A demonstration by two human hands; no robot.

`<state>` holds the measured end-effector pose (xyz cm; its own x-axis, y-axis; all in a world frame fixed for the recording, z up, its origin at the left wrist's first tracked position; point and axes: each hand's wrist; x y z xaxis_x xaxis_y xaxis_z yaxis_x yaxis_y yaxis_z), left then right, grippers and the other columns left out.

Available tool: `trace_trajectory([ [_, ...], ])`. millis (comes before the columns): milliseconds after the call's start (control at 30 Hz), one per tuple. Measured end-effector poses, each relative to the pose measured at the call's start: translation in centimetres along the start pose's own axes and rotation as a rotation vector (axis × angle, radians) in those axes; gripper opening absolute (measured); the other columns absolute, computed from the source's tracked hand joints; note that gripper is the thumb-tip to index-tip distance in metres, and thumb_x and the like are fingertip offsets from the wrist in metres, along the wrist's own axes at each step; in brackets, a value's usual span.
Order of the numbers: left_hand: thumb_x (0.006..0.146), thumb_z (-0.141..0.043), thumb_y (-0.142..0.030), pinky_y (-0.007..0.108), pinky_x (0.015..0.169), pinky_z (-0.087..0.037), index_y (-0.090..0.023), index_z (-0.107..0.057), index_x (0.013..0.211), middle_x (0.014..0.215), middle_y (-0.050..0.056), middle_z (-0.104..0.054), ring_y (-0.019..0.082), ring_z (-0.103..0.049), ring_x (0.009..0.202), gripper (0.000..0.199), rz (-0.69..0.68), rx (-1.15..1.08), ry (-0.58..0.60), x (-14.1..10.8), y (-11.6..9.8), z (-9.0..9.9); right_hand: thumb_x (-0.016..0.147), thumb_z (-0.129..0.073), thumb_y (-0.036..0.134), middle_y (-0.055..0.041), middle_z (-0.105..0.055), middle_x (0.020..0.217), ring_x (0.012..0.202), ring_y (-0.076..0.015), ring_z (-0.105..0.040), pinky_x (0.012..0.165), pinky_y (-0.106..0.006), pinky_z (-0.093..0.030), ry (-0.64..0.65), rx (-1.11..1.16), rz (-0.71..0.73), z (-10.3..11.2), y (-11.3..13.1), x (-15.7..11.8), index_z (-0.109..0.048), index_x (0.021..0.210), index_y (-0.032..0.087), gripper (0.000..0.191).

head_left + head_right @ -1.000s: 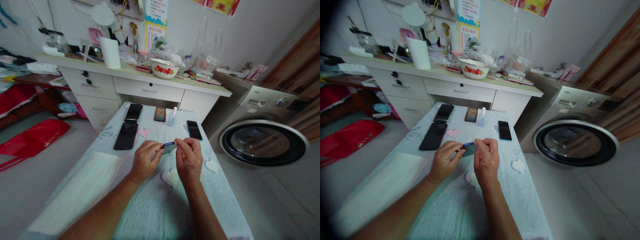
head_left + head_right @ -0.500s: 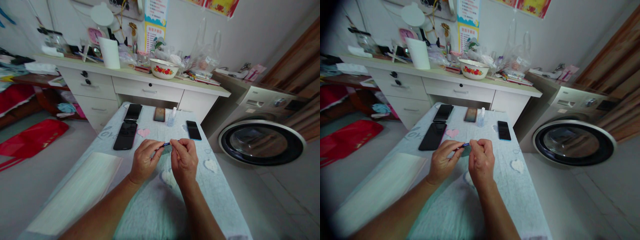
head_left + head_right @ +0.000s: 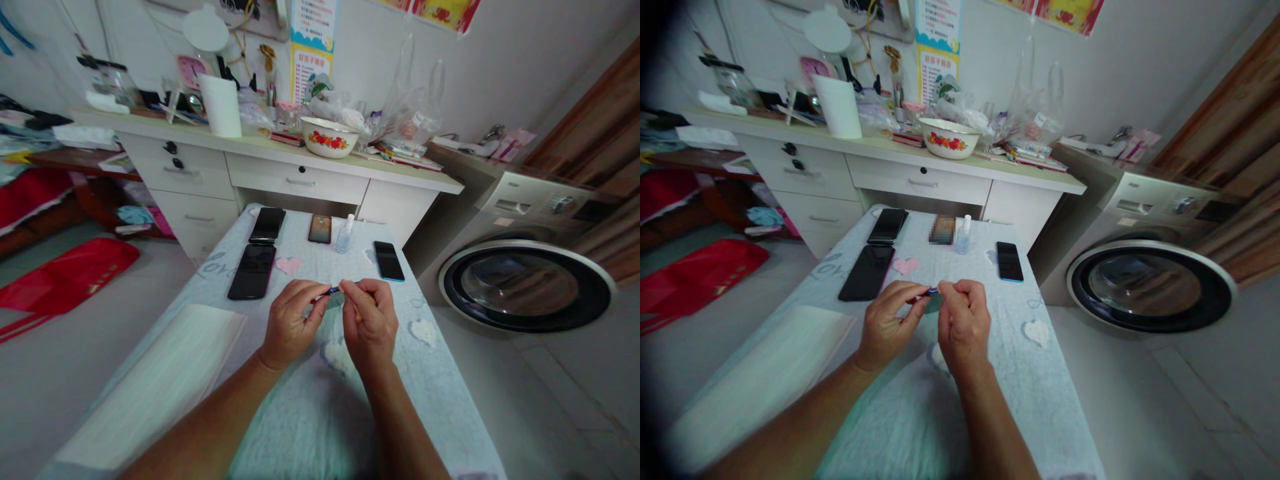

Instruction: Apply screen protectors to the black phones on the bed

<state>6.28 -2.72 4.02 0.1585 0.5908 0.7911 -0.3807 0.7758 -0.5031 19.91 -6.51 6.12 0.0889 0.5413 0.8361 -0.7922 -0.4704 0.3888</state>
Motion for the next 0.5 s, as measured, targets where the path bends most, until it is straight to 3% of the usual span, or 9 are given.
trace_trajectory([
  [233,0.081,-0.062,-0.01,0.026,0.075,-0.052,-0.018,-0.064,0.1,0.089,0.003,-0.067,0.013,-0.062,0.082,0.021,0.011,-0.011,-0.006,-0.1,0.1,0.0,0.086,-0.051,0.008,-0.0044,-0.051,0.093,0.077,-0.0123,-0.056,0.065,-0.025,-0.051,-0.066,-0.067,-0.054,0.2,-0.3,-0.2,-0.065,0.106,0.023,0.029],
  [500,0.085,-0.057,-0.013,0.024,0.069,-0.052,-0.017,-0.062,0.098,0.089,0.005,-0.066,0.013,-0.061,0.081,0.015,0.014,-0.021,0.014,0.1,-0.2,0.2,0.086,-0.049,0.008,-0.0039,-0.05,0.094,0.073,-0.01,-0.056,0.065,-0.024,-0.052,0.027,0.021,-0.017,-0.9,1.5,-0.6,-0.064,0.109,0.023,0.031],
])
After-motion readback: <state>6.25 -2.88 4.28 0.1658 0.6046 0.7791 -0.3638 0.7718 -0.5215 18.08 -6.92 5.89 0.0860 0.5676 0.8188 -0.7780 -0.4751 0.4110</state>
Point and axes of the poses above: each hand's wrist, its own x-axis towards the middle knuckle, its own z-axis out of the back of the hand, y = z × x
